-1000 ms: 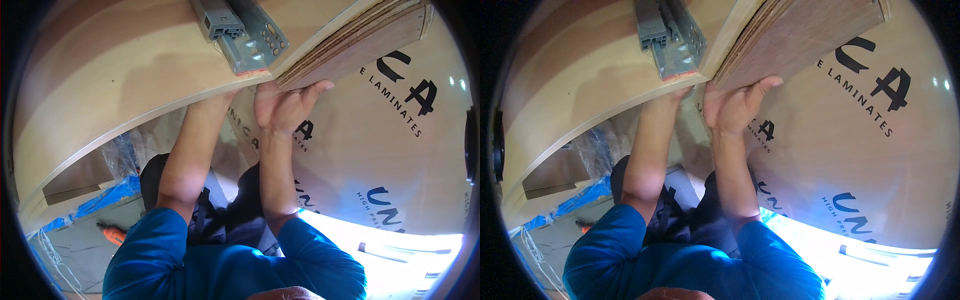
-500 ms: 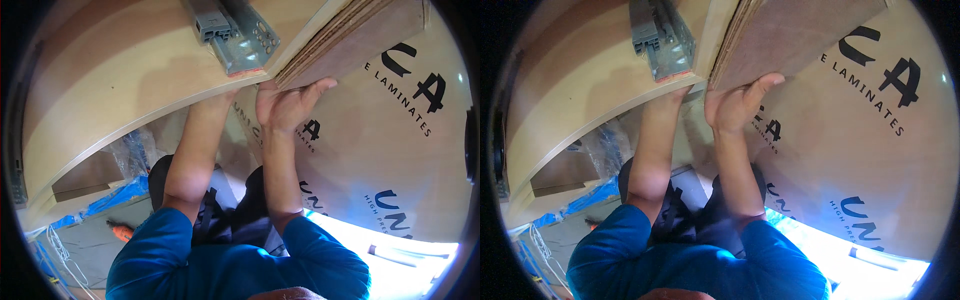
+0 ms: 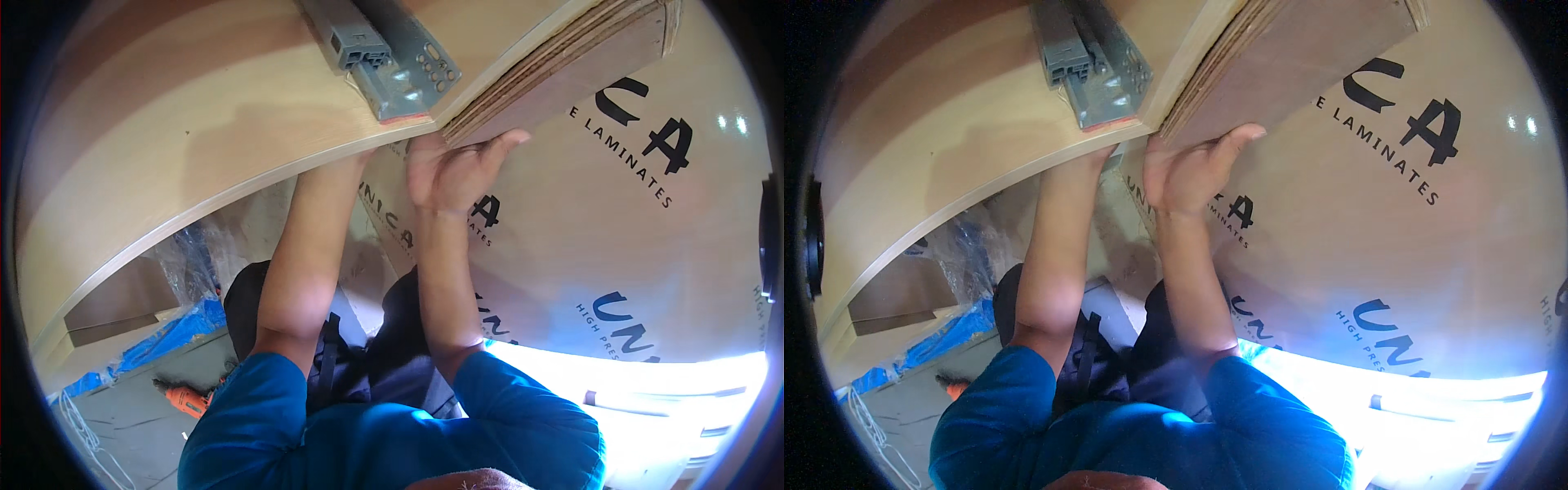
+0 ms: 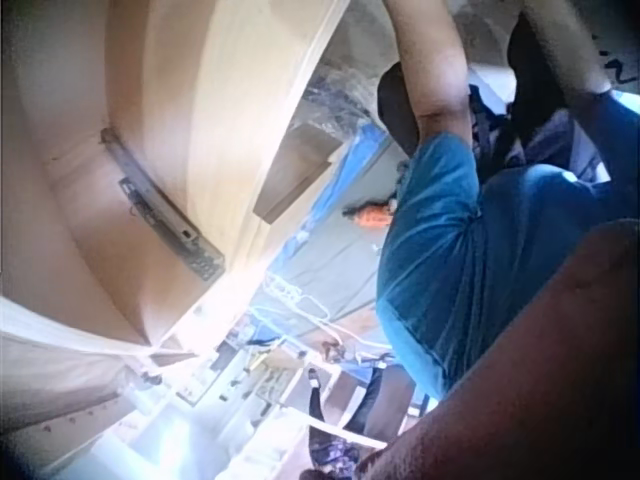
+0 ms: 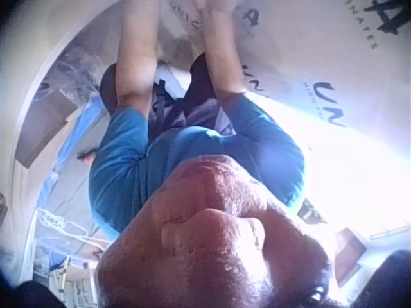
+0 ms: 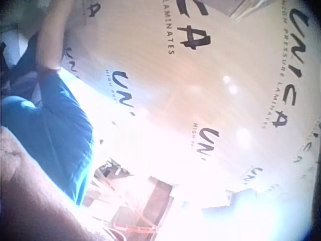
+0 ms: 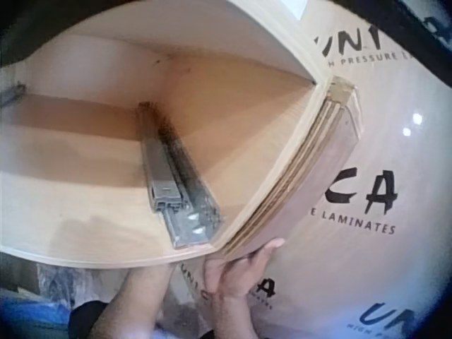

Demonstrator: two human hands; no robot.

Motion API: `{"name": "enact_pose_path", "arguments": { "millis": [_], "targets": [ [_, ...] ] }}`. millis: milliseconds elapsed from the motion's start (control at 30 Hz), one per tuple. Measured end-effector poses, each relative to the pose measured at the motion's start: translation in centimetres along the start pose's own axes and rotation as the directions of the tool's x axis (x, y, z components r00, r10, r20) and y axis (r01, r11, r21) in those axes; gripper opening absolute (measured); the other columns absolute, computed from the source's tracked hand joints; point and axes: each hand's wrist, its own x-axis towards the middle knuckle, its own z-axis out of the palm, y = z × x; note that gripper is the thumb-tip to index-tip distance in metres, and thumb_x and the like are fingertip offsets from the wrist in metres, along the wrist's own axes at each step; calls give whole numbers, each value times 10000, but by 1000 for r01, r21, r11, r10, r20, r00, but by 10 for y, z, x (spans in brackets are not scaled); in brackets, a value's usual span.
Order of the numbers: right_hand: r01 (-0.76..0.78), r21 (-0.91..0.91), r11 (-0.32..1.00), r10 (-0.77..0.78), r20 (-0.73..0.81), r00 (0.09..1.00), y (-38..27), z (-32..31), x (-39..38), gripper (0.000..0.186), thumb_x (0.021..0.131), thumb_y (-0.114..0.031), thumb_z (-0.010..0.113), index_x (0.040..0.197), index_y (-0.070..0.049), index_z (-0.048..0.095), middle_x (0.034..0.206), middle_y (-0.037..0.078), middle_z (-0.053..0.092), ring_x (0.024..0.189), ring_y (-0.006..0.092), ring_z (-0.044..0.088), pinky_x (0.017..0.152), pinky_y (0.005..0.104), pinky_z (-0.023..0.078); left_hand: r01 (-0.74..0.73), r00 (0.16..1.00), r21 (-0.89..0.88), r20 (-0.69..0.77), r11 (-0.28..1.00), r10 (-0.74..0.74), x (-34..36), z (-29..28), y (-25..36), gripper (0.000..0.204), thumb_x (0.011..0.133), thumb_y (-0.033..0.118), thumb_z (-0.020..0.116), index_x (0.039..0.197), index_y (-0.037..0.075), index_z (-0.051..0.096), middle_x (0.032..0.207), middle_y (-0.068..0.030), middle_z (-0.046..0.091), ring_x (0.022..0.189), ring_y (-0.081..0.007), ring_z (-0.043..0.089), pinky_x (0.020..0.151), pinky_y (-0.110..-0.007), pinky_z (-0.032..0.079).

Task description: The person aligns a wood panel against a cabinet frame, adjusts its position by hand, then stands to handle wood pieces before returning to work on the cabinet.

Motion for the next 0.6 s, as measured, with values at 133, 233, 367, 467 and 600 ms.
{"name": "enact_pose_path", "arguments": {
  "millis": [133, 233, 367, 467, 600],
  "targets": [
    [-18, -72, 997, 18, -1, 1000, -2, -4, -2, 767, 994, -691, 357, 1552, -165, 334, 1540, -7, 434, 1399, 195, 418, 1181, 417, 328, -1, 1000, -2, -8, 1000, 1, 1, -1, -3, 477, 1004, 400, 428, 1339, 94, 574, 1326, -86, 626, 1216, -277, 573, 1081, -438, 442],
    [-35, -121, 992, 37, 13, 999, -2, -9, -1, 788, 988, -710, 339, 1571, -182, 293, 1570, -19, 390, 1425, 195, 387, 1188, 415, 315, -5, 1000, 7, -3, 1000, 5, 0, 4, -8, 475, 1002, 400, 430, 1336, 96, 576, 1322, -86, 628, 1212, -278, 575, 1078, -438, 444],
    [23, -163, 986, -28, -30, 999, 0, 0, -4, 760, 1004, -685, 328, 1567, -175, 299, 1568, -14, 395, 1420, 198, 397, 1188, 407, 323, -20, 1000, 41, 9, 999, 20, -2, 14, -15, 472, 1000, 400, 433, 1331, 97, 579, 1317, -84, 631, 1206, -278, 578, 1075, -439, 446],
    [20, -202, 979, -23, -11, 1000, -5, -4, -4, 764, 1005, -683, 327, 1566, -165, 301, 1576, -6, 389, 1426, 202, 393, 1188, 412, 325, -35, 999, 88, 27, 995, 33, -5, 28, -24, 470, 998, 400, 435, 1328, 99, 582, 1312, -84, 633, 1202, -278, 580, 1072, -439, 448],
    [7, -123, 992, -9, -12, 1000, -5, 1, -3, 766, 1009, -677, 320, 1568, -153, 292, 1584, 3, 375, 1431, 203, 384, 1187, 415, 326, -80, 996, 158, 39, 984, 75, -4, 32, -23, 467, 996, 400, 438, 1323, 101, 585, 1307, -82, 636, 1196, -278, 583, 1069, -440, 450]
  ]
}}
